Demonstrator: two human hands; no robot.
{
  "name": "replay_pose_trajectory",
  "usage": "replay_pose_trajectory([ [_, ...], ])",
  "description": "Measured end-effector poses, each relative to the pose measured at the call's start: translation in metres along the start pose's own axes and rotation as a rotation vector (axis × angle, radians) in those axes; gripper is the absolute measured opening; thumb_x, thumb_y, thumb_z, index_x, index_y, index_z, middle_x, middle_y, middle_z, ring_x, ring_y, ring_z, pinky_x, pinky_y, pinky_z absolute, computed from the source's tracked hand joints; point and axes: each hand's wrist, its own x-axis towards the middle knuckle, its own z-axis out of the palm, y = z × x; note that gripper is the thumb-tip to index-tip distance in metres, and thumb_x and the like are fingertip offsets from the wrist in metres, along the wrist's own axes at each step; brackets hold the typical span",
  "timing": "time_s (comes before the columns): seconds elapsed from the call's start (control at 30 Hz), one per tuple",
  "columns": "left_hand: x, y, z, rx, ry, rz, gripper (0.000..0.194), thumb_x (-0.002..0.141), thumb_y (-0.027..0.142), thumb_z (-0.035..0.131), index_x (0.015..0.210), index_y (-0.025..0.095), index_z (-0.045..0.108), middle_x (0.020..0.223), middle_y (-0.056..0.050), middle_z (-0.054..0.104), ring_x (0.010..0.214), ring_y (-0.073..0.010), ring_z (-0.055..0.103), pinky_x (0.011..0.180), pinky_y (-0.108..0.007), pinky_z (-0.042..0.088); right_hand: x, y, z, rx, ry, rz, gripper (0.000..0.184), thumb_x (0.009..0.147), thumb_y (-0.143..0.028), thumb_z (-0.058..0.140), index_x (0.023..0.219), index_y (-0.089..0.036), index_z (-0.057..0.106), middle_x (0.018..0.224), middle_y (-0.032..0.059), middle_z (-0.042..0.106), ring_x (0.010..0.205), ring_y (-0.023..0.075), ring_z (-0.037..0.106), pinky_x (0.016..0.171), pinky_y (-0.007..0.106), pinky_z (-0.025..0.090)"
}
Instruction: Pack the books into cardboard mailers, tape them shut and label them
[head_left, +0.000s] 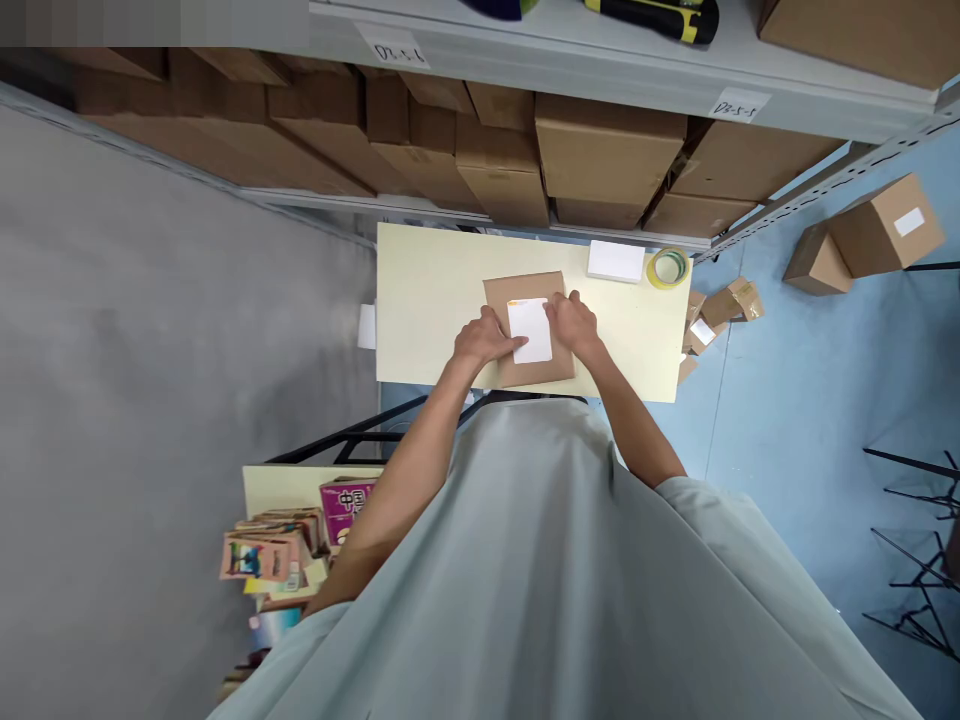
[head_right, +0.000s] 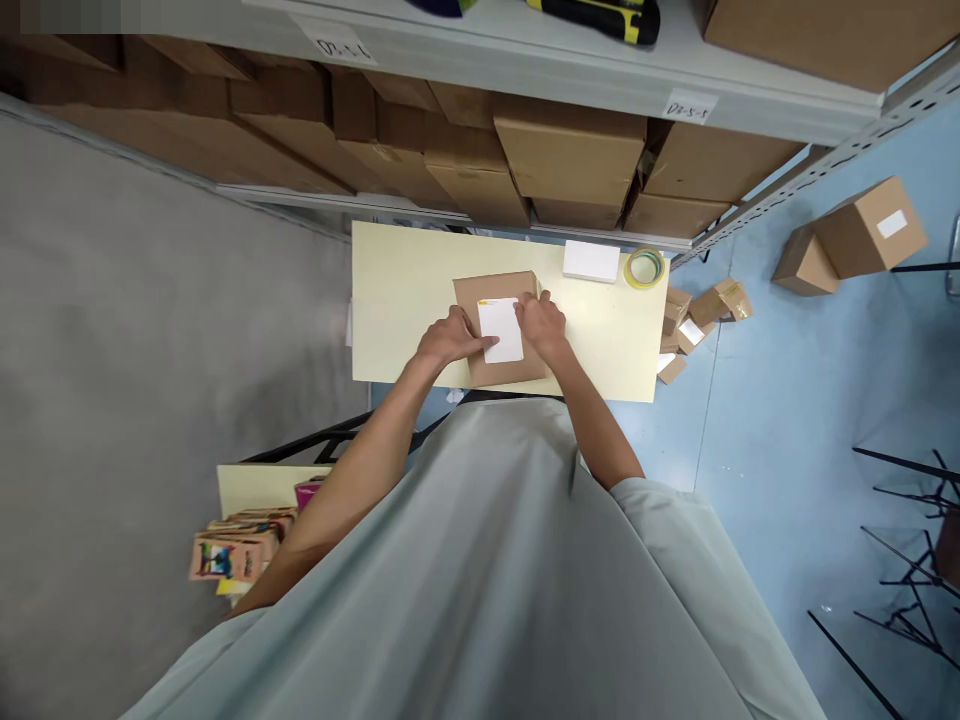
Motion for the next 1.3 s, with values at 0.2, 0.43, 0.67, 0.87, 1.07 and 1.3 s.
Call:
replay_pose_trajectory([
  [0.2, 0.018, -0.007, -0.014, 0.127, -0.074, 0.106, 0.06, 0.079, 0.065, 0.083, 0.117, 0.024, 0.065, 0.121, -0.018, 0.081, 0.115, -0.0413, 0.076, 0.087, -0.042, 0.056, -0.002, 0.006, -0.008, 0.046, -0.138, 0.021, 0.012, 0.101, -0.031, 0.065, 0.109, -0.026, 0.059, 0.129, 0.0106, 0.058, 0.102, 0.0305, 0.072, 0.096, 0.051, 0.063],
  [0.43, 0.031, -0.004, -0.029, 0.21, -0.146, 0.193, 0.035, 0.09, 0.058, 0.069, 0.09, 0.024, 0.077, 0.109, -0.018, 0.083, 0.11, -0.0409, 0.078, 0.088, -0.042, 0.056, -0.008, -0.012, -0.017, 0.016, -0.149, 0.121, 0.017, 0.094, -0.029, 0.068, 0.107, -0.025, 0.056, 0.129, 0.0111, 0.056, 0.102, 0.0305, 0.072, 0.095, 0.049, 0.061],
  [0.67, 0.028, 0.002, -0.042, 0.21, -0.136, 0.232, 0.049, 0.093, 0.061, 0.062, 0.062, 0.024, 0.075, 0.09, -0.018, 0.082, 0.099, -0.038, 0.077, 0.093, -0.044, 0.057, -0.015, -0.02, -0.008, 0.005, -0.011, 0.177, 0.017, 0.101, -0.04, 0.064, 0.097, -0.026, 0.055, 0.117, 0.0072, 0.057, 0.095, 0.0269, 0.07, 0.096, 0.046, 0.06],
  [0.87, 0.048, 0.0, -0.047, 0.109, -0.102, 0.258, 0.054, 0.099, 0.059, 0.057, 0.06, 0.025, 0.074, 0.077, -0.018, 0.078, 0.096, -0.039, 0.076, 0.096, -0.047, 0.055, -0.015, -0.024, 0.01, 0.03, 0.173, 0.21, 0.038, 0.113, -0.052, 0.047, 0.087, -0.026, 0.054, 0.111, 0.0088, 0.06, 0.098, 0.0286, 0.069, 0.099, 0.046, 0.058],
  [1.07, 0.067, -0.014, -0.039, -0.111, -0.119, 0.311, 0.057, 0.098, 0.06, 0.063, 0.052, 0.027, 0.068, 0.066, -0.013, 0.075, 0.085, -0.0355, 0.076, 0.097, -0.047, 0.056, -0.014, -0.012, 0.012, 0.168, 0.193, 0.162, 0.029, 0.113, -0.044, 0.053, 0.09, -0.026, 0.055, 0.109, 0.0069, 0.062, 0.097, 0.0253, 0.065, 0.098, 0.043, 0.058],
  [1.3, 0.043, -0.086, 0.001, -0.613, -0.17, 0.432, 0.067, 0.101, 0.078, 0.049, 0.073, 0.023, 0.074, 0.089, -0.013, 0.084, 0.092, -0.0281, 0.08, 0.103, -0.045, 0.061, -0.084, 0.032, 0.033, 0.391, 0.25, 0.147, 0.027, 0.108, -0.045, 0.057, 0.122, -0.023, 0.062, 0.142, 0.0144, 0.068, 0.117, 0.0216, 0.073, 0.099, 0.037, 0.063],
])
